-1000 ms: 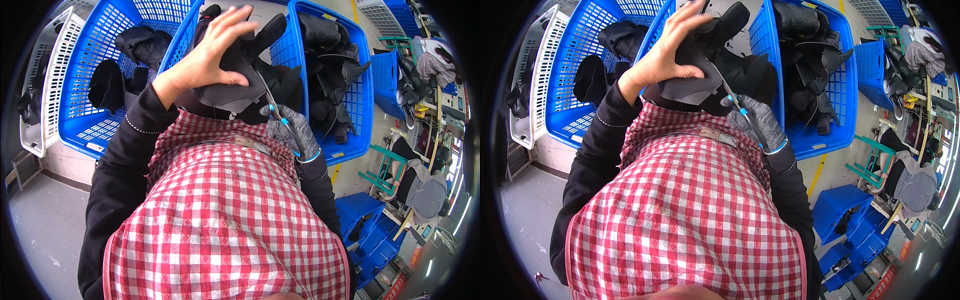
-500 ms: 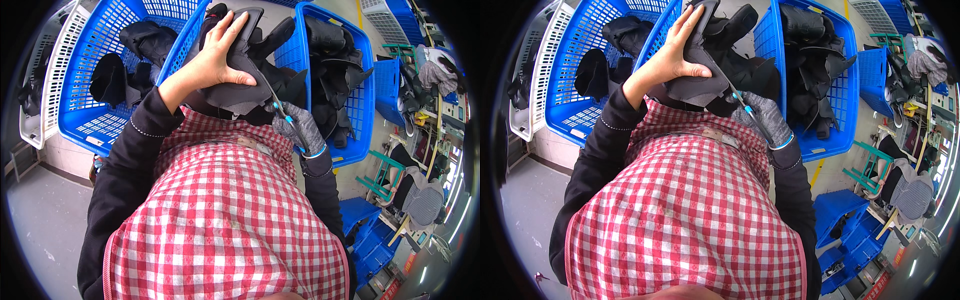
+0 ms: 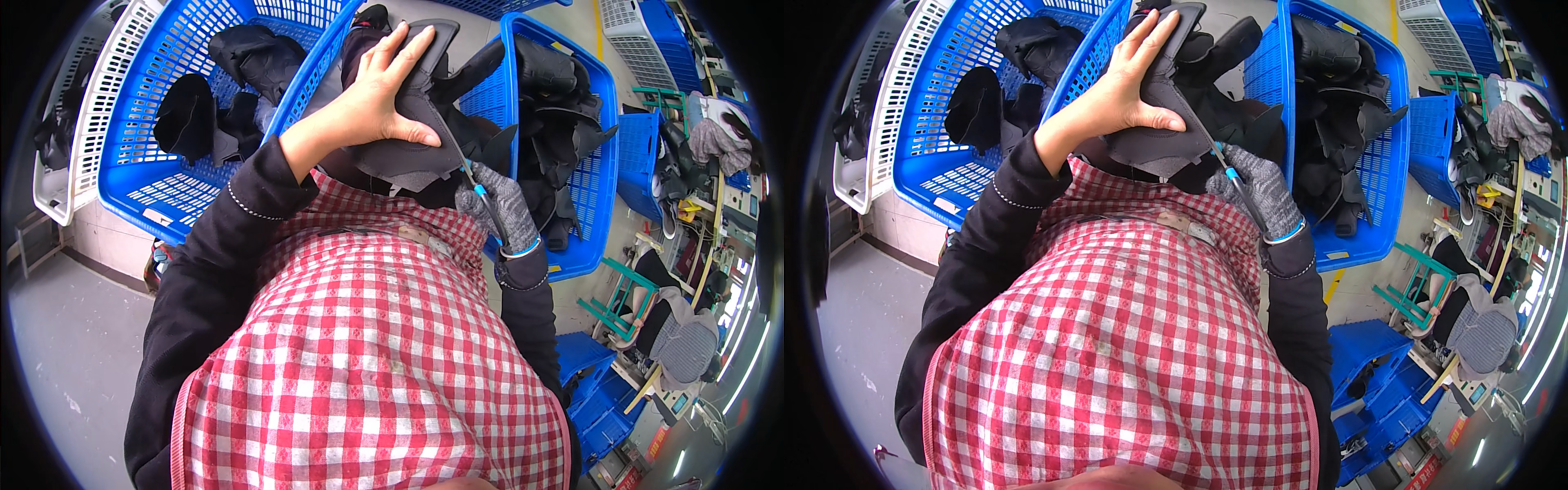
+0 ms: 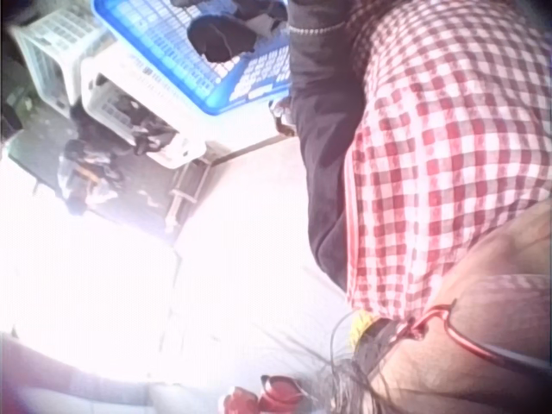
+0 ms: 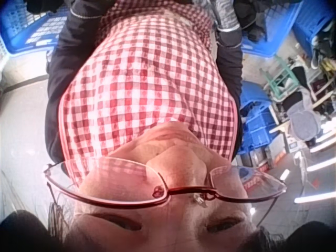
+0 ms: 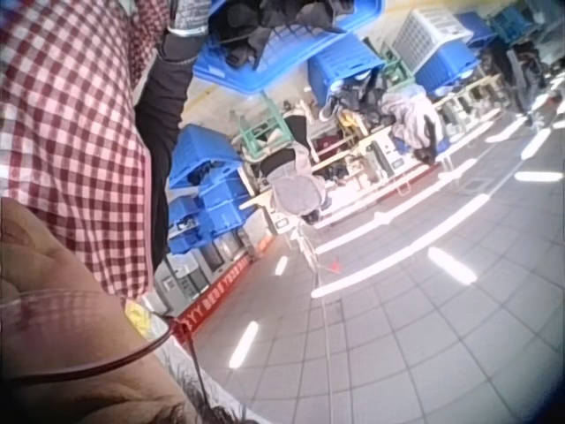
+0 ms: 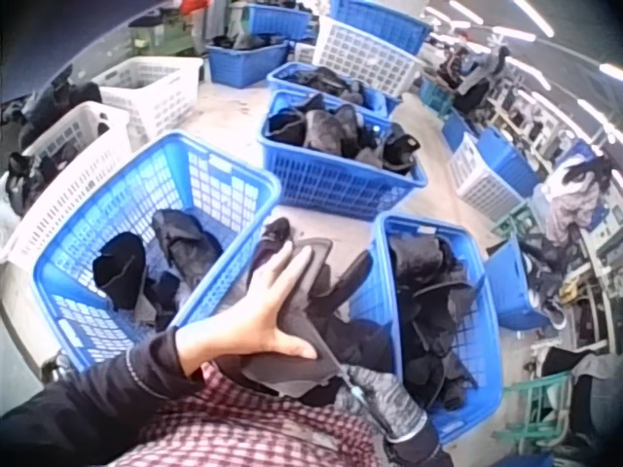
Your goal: The person repeatedly picks black fabric pieces from a blue basket and trims edges with scissors. They hold each piece with the left hand, cut with the right, and place the trimmed pieces back into the basket. The process continues with multiple pieces in a repetitive cycle.
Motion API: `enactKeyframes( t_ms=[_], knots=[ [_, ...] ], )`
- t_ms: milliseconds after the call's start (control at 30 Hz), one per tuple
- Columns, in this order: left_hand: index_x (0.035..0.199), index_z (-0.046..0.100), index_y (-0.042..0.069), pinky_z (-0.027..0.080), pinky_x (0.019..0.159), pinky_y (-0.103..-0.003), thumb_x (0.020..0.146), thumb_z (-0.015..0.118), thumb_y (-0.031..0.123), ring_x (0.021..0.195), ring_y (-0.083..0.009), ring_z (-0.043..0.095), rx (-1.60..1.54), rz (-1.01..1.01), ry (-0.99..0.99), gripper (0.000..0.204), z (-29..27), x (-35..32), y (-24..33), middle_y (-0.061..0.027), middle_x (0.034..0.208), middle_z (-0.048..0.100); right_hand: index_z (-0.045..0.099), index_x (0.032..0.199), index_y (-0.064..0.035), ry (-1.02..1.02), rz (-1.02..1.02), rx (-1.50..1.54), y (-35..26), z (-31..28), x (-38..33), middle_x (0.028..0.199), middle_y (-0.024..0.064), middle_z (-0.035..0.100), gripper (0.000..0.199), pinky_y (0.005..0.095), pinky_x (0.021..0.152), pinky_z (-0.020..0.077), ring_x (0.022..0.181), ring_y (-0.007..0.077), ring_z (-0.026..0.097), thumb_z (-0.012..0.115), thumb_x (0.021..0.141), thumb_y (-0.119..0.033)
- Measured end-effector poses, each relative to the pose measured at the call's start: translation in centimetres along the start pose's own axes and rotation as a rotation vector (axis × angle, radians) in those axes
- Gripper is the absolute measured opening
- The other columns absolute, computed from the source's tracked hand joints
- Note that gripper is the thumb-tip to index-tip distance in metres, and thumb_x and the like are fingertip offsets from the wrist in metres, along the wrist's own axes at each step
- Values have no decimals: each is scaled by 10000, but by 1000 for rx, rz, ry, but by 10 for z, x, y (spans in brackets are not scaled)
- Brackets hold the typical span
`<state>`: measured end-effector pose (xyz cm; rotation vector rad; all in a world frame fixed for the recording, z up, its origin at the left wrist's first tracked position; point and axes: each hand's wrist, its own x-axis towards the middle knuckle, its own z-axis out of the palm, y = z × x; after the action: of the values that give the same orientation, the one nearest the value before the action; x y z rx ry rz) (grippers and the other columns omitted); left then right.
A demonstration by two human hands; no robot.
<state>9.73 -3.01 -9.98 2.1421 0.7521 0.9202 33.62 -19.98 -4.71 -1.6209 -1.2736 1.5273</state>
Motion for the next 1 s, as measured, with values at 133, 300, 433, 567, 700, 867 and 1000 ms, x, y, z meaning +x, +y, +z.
enactKeyframes(
  t_ms=[133, 300, 433, 567, 700, 867, 1000],
  knots=[
    [1657, 212, 249, 270, 1199, -652, 542, 918, 698, 1498, -571, 191, 8, 15, 6, 1394, 2, 1, -1, -300, 1667, 131, 614, 1386, 22, 23, -170, -227, -5, 2, 2, 1007, 109, 754, 433, 281, 787, 586, 866, 139, 715, 708, 966, -35],
    [1657, 208, 258, 282, 1190, -661, 540, 917, 702, 1492, -577, 195, -8, 15, 12, 1396, 3, 0, -3, -294, 1669, 126, 633, 1349, 32, 28, 53, 96, -6, 8, 2, 1047, 133, 762, 418, 284, 795, 580, 878, 137, 717, 740, 964, -92],
    [1657, 205, 265, 289, 1181, -671, 539, 919, 700, 1488, -583, 190, -7, -5, 9, 1396, 6, 0, -4, -292, 1671, 122, 637, 1328, 39, 89, -199, -339, -9, 11, 5, 1020, 134, 760, 453, 293, 770, 571, 864, 140, 715, 775, 953, -176],
    [1658, 198, 269, 292, 1178, -676, 539, 923, 693, 1488, -583, 186, -17, 8, 10, 1398, 8, 0, -5, -291, 1673, 118, 637, 1328, 36, 70, -162, -333, -15, 10, 5, 1002, 124, 758, 479, 291, 750, 562, 839, 122, 692, 786, 949, -215],
    [1658, 194, 268, 295, 1177, -676, 543, 923, 689, 1486, -584, 189, -18, 9, 3, 1397, 7, -1, -5, -292, 1672, 117, 646, 1314, 30, 50, 1, -134, -17, 12, 3, 993, 115, 758, 472, 285, 740, 557, 824, 100, 663, 794, 943, -222],
    [1657, 195, 263, 295, 1182, -670, 549, 917, 695, 1485, -582, 195, -8, 30, 9, 1392, 7, -1, -2, -286, 1673, 119, 673, 1245, 15, 93, -128, -274, -14, 13, 7, 978, 136, 755, 409, 312, 749, 564, 829, 173, 712, 809, 923, -196],
    [1659, 193, 259, 286, 1190, -663, 560, 909, 701, 1487, -573, 198, -8, 18, 5, 1384, 8, -1, -1, -278, 1676, 121, 685, 1212, 4, 123, -201, -393, -14, 13, 8, 987, 157, 752, 375, 338, 764, 569, 858, 231, 735, 815, 909, -176]
  ],
)
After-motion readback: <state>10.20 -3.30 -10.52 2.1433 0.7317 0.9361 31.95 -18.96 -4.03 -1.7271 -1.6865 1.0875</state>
